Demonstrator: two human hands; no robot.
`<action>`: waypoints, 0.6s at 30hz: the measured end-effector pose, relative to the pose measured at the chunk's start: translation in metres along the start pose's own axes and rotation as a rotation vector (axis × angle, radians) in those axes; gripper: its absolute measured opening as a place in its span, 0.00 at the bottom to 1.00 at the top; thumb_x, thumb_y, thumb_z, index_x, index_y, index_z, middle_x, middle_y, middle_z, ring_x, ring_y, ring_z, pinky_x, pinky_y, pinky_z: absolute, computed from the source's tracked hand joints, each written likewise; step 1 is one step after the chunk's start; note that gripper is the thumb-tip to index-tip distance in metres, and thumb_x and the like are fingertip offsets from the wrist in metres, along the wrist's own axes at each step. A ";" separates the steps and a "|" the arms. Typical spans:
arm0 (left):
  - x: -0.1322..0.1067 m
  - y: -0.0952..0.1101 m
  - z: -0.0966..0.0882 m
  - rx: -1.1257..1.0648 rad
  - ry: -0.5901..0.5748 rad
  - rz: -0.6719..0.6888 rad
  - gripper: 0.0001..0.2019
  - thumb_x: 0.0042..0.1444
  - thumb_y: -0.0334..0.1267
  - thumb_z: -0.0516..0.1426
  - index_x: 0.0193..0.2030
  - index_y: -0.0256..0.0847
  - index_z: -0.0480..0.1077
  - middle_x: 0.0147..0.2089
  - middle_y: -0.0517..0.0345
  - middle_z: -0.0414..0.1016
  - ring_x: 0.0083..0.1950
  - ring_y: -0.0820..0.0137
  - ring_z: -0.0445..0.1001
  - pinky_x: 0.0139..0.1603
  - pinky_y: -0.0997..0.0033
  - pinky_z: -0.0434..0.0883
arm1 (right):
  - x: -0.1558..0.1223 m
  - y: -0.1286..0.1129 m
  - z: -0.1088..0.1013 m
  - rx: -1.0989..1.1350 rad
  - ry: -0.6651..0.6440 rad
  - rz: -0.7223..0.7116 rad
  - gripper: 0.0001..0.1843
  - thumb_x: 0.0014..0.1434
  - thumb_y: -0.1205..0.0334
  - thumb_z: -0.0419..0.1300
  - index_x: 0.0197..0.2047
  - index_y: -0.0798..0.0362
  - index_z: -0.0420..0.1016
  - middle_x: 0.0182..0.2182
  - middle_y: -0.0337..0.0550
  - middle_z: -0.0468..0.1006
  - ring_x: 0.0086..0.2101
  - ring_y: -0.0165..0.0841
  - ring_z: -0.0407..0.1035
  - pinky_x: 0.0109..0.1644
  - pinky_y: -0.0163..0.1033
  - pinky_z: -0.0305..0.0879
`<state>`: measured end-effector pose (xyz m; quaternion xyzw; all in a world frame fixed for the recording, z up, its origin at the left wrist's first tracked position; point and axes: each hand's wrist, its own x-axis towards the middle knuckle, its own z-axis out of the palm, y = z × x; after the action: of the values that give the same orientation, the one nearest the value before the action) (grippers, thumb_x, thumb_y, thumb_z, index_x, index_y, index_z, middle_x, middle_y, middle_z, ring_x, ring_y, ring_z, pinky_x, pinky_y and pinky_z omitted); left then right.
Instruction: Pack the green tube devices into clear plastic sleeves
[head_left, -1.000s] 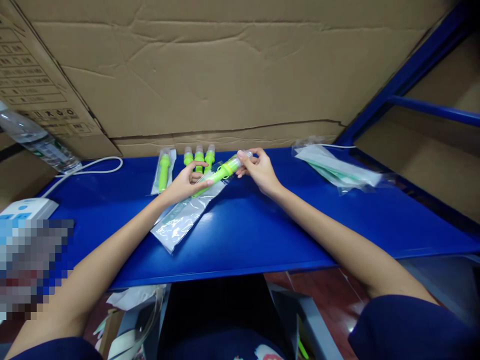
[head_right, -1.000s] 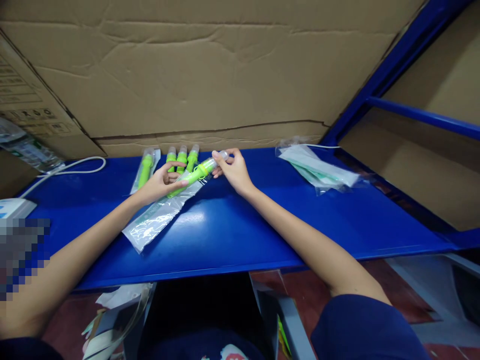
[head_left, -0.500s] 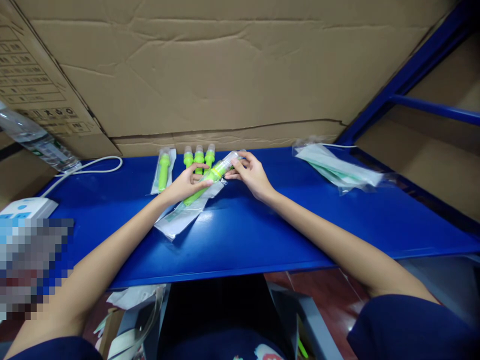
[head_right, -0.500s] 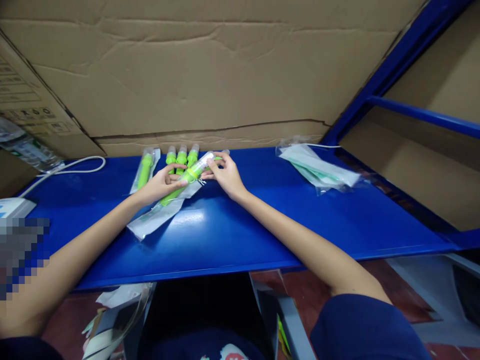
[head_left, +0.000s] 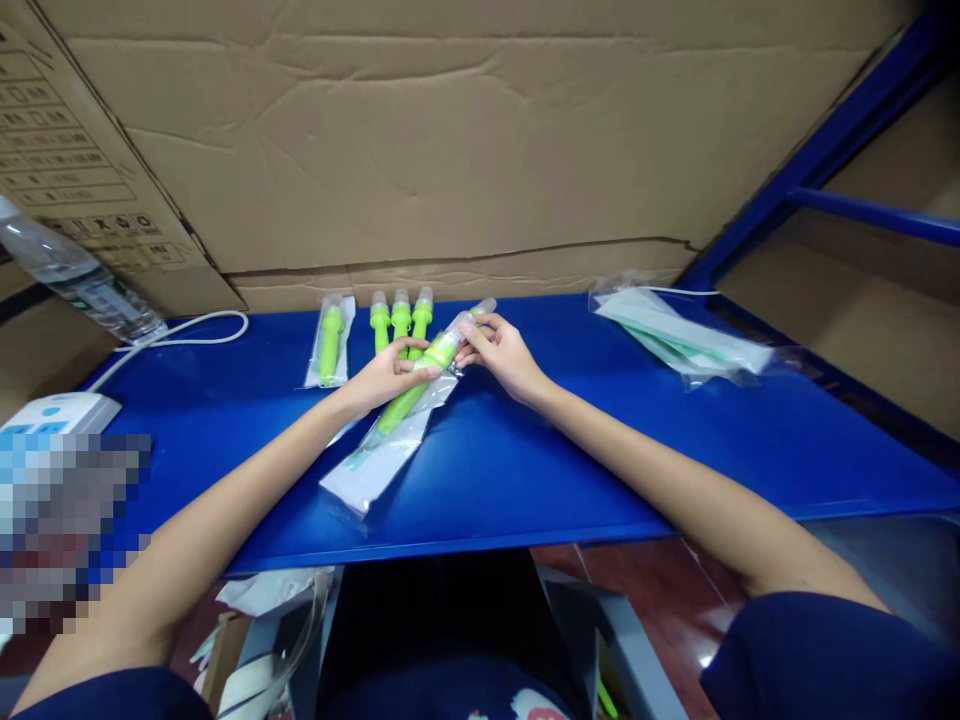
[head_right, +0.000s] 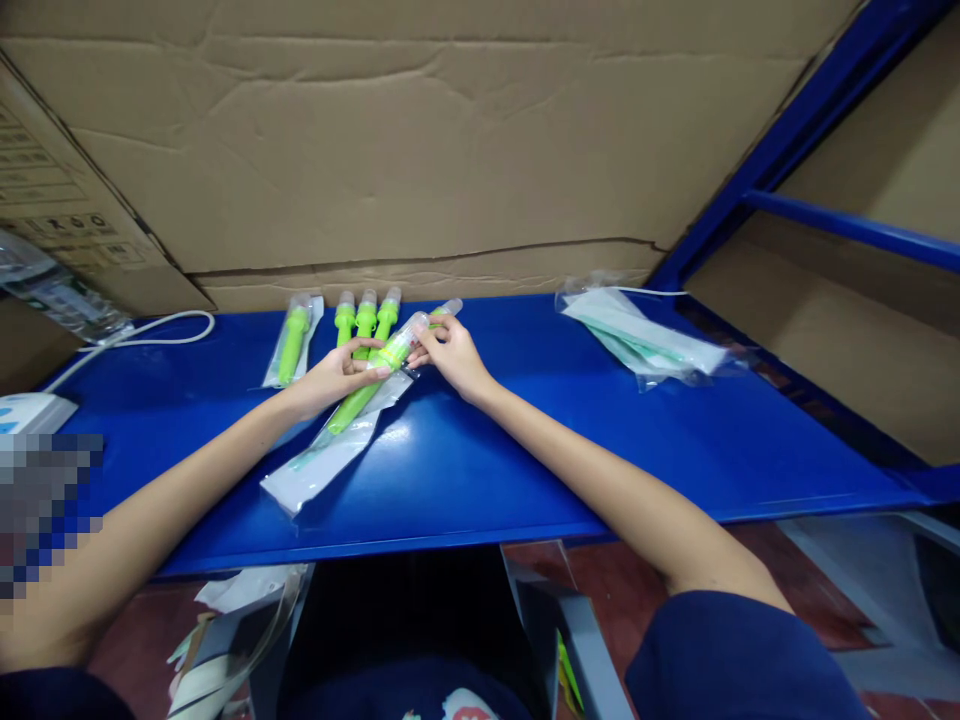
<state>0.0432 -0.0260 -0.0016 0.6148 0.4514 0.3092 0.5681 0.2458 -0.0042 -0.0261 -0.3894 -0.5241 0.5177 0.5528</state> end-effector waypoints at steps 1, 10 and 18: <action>0.000 0.000 0.002 -0.010 0.001 -0.016 0.31 0.53 0.42 0.68 0.61 0.39 0.63 0.29 0.62 0.75 0.26 0.74 0.72 0.29 0.74 0.66 | 0.001 0.002 -0.001 0.007 -0.002 0.021 0.27 0.53 0.43 0.71 0.42 0.50 0.65 0.23 0.34 0.76 0.23 0.30 0.75 0.32 0.38 0.80; 0.000 0.004 0.011 -0.120 0.100 -0.042 0.29 0.55 0.38 0.67 0.61 0.38 0.62 0.27 0.64 0.74 0.24 0.74 0.72 0.29 0.74 0.69 | 0.008 0.004 -0.004 0.007 0.022 -0.035 0.28 0.52 0.45 0.71 0.48 0.49 0.68 0.23 0.34 0.75 0.26 0.30 0.73 0.35 0.37 0.78; 0.002 0.000 0.009 -0.159 0.123 -0.028 0.32 0.54 0.38 0.68 0.62 0.38 0.60 0.33 0.59 0.79 0.29 0.70 0.77 0.36 0.69 0.74 | 0.005 -0.003 -0.007 -0.038 -0.043 -0.051 0.35 0.49 0.45 0.73 0.55 0.53 0.71 0.28 0.39 0.79 0.30 0.32 0.76 0.41 0.43 0.80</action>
<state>0.0525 -0.0280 -0.0038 0.5412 0.4683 0.3732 0.5904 0.2526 0.0005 -0.0232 -0.3751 -0.5553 0.5019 0.5469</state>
